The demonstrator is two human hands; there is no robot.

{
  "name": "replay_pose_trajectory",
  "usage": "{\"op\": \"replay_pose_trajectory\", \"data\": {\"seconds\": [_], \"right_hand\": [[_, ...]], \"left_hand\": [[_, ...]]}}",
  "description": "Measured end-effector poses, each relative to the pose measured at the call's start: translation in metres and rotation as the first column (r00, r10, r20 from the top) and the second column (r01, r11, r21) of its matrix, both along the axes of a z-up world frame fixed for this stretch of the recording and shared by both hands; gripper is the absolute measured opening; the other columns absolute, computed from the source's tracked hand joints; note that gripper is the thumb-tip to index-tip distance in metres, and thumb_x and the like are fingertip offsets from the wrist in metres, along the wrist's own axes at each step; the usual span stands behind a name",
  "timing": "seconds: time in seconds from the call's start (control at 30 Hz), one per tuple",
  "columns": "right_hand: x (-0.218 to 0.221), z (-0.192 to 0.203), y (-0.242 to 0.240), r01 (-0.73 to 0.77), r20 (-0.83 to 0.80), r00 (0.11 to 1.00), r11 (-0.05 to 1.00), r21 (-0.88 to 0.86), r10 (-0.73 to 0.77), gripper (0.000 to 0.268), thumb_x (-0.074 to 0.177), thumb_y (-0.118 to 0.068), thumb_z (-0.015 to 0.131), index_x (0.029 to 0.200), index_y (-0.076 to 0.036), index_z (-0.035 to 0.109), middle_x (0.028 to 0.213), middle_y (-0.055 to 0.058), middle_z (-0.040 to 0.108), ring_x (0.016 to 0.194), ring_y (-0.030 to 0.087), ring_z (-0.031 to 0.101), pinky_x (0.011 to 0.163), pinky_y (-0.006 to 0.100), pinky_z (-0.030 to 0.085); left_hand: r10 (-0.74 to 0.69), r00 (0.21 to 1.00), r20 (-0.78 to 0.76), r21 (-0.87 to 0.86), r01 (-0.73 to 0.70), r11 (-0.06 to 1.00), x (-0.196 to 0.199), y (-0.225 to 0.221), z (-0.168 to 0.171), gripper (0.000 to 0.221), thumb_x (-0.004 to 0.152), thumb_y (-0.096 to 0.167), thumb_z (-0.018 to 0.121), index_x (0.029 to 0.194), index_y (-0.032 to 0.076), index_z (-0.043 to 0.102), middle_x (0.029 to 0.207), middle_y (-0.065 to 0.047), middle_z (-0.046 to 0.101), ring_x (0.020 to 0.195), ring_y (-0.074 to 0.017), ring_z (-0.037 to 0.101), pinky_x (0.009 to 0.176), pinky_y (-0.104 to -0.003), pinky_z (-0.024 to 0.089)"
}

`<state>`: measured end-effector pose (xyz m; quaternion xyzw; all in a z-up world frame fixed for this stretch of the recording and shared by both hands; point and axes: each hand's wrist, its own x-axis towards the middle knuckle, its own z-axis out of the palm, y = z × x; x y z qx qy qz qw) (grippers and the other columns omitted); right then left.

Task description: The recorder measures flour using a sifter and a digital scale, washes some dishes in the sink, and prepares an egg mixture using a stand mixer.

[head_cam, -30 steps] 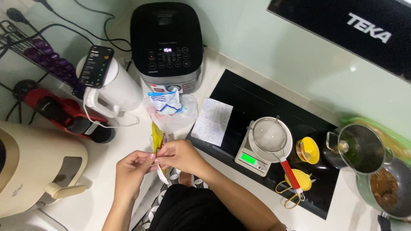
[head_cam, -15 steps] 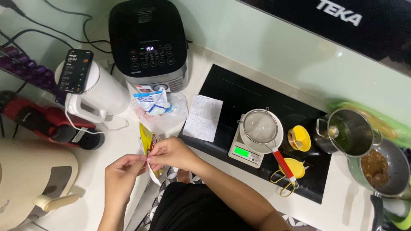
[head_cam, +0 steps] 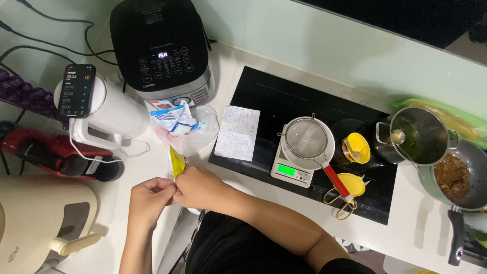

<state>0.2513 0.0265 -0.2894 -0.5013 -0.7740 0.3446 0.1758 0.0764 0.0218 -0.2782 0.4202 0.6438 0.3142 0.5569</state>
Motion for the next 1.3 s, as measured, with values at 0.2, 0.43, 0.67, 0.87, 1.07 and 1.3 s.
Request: {"op": "replay_pose_trajectory", "data": {"seconds": [0.2, 0.43, 0.67, 0.87, 1.07, 1.3], "right_hand": [[-0.005, 0.016, -0.002, 0.014, -0.109, 0.994, 0.999, 0.051, -0.008, 0.039, 0.075, -0.044, 0.078, 0.068, -0.006, 0.072, 0.068, 0.018, 0.068, 0.068, 0.038, 0.070, 0.067, 0.049, 0.056], [-0.009, 0.004, -0.002, 0.196, -0.107, 0.977, 0.977, 0.086, -0.187, 0.028, 0.071, -0.032, 0.077, 0.070, -0.004, 0.073, 0.070, 0.018, 0.069, 0.068, 0.038, 0.070, 0.067, 0.049, 0.057], [-0.007, 0.000, -0.004, 0.238, -0.106, 0.969, 0.961, 0.143, -0.224, 0.021, 0.068, -0.024, 0.072, 0.071, -0.003, 0.074, 0.079, 0.017, 0.071, 0.069, 0.038, 0.070, 0.069, 0.049, 0.057], [0.008, 0.007, 0.005, 0.243, 0.087, 0.965, 0.968, 0.057, -0.247, 0.026, 0.077, -0.029, 0.070, 0.072, -0.004, 0.073, 0.071, 0.019, 0.069, 0.064, 0.038, 0.069, 0.064, 0.052, 0.055], [0.035, 0.009, 0.023, 0.397, 0.060, 0.912, 0.909, 0.127, -0.407, 0.023, 0.075, -0.026, 0.067, 0.068, -0.004, 0.070, 0.072, 0.017, 0.070, 0.064, 0.038, 0.069, 0.064, 0.048, 0.057], [0.042, 0.012, 0.017, 0.372, 0.020, 0.925, 0.917, 0.147, -0.379, 0.023, 0.074, -0.025, 0.067, 0.066, -0.004, 0.070, 0.070, 0.017, 0.069, 0.062, 0.038, 0.068, 0.063, 0.049, 0.056]], "left_hand": [[-0.131, 0.991, 0.012, -0.198, 0.131, 0.971, -0.010, 0.019, -0.017, 0.015, 0.083, 0.004, 0.074, 0.089, -0.010, 0.075, 0.075, -0.013, 0.075, 0.061, -0.0173, 0.069, 0.057, -0.030, 0.057], [-0.047, 0.999, -0.018, 0.016, 0.048, 0.999, 0.009, 0.011, -0.017, 0.013, 0.085, 0.004, 0.071, 0.077, -0.007, 0.072, 0.068, -0.009, 0.070, 0.056, -0.0119, 0.062, 0.053, -0.026, 0.052], [0.063, 0.981, -0.182, 0.068, -0.051, 0.996, 0.038, 0.006, 0.011, 0.025, 0.085, 0.009, 0.074, 0.066, -0.004, 0.064, 0.057, -0.006, 0.062, 0.049, -0.0131, 0.052, 0.046, -0.028, 0.042], [0.137, 0.742, -0.657, 0.266, 0.058, 0.962, 0.033, -0.008, 0.015, 0.021, 0.084, 0.022, 0.066, 0.075, 0.003, 0.069, 0.058, -0.016, 0.061, 0.052, -0.0306, 0.059, 0.060, -0.041, 0.050], [-0.041, 0.382, -0.923, 0.015, 0.143, 0.990, 0.020, -0.017, 0.051, 0.025, 0.085, 0.028, 0.069, 0.076, 0.005, 0.070, 0.077, -0.018, 0.071, 0.073, -0.0388, 0.067, 0.072, -0.049, 0.054], [-0.157, 0.558, -0.815, 0.264, 0.598, 0.757, 0.019, -0.027, 0.078, 0.013, 0.081, 0.011, 0.072, 0.092, 0.007, 0.077, 0.131, -0.009, 0.058, 0.082, -0.0274, 0.068, 0.073, -0.043, 0.055]]}}
